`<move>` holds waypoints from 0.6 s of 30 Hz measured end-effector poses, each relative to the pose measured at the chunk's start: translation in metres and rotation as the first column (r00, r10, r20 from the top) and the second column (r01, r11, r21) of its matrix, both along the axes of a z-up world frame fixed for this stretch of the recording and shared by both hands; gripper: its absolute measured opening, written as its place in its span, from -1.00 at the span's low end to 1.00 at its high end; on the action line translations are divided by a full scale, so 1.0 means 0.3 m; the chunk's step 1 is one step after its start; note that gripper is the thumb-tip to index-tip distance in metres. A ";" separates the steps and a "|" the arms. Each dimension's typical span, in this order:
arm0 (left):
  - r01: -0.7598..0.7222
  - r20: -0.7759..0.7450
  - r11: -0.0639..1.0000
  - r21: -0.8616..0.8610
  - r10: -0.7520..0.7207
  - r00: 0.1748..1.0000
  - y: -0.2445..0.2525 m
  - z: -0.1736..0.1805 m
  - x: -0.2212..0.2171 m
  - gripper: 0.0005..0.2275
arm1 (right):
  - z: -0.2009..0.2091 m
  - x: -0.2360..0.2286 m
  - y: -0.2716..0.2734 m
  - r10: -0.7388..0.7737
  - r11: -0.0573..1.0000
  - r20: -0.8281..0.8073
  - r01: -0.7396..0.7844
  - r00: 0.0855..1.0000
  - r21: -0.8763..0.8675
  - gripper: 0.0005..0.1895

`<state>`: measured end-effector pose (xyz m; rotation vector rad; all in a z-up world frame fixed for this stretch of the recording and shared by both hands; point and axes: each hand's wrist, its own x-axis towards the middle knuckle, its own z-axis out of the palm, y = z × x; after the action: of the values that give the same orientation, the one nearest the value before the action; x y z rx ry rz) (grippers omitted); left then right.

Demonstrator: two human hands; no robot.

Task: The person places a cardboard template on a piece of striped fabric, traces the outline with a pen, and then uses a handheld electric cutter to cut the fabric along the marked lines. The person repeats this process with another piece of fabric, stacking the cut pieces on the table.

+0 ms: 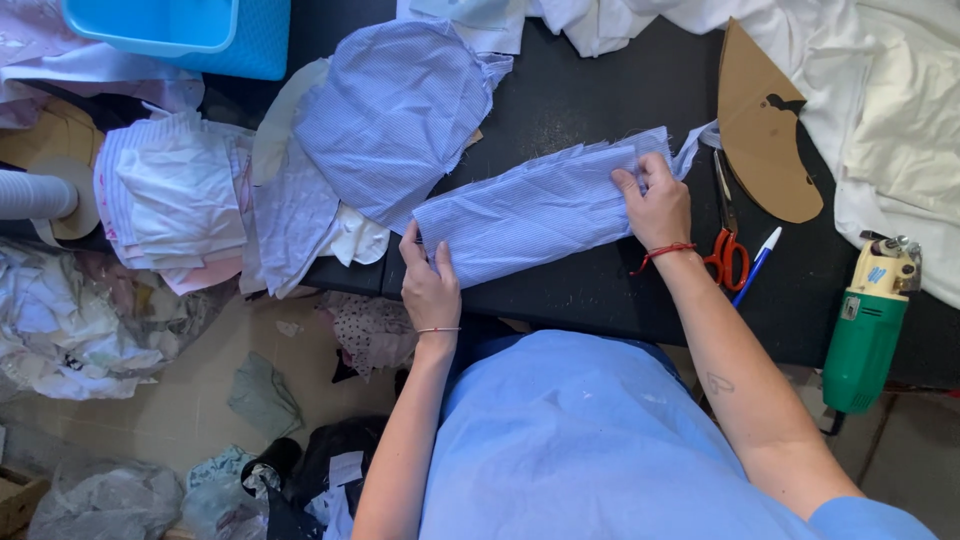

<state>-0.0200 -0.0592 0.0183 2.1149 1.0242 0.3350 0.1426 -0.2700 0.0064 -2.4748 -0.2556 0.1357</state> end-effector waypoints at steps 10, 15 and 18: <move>0.237 -0.041 0.679 0.694 -0.291 0.956 -0.007 -0.014 0.063 -0.67 | 0.043 -0.039 0.054 0.173 0.983 0.515 -0.117 0.840 -0.139 -0.55; 0.445 0.052 0.610 0.655 -0.624 0.779 -0.150 -0.071 0.180 -0.73 | 0.077 -0.165 0.228 0.485 0.850 0.518 -0.520 0.704 -0.089 -0.65; 0.509 -0.084 0.609 0.608 -0.588 0.805 -0.143 -0.112 0.171 -0.61 | -0.028 -0.166 0.201 0.512 0.857 0.457 -0.394 0.727 -0.333 -0.56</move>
<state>0.0313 -0.1020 -0.0153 2.8161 0.1157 0.5234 0.0927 -0.2099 -0.0021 -2.5602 -1.1558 -0.3538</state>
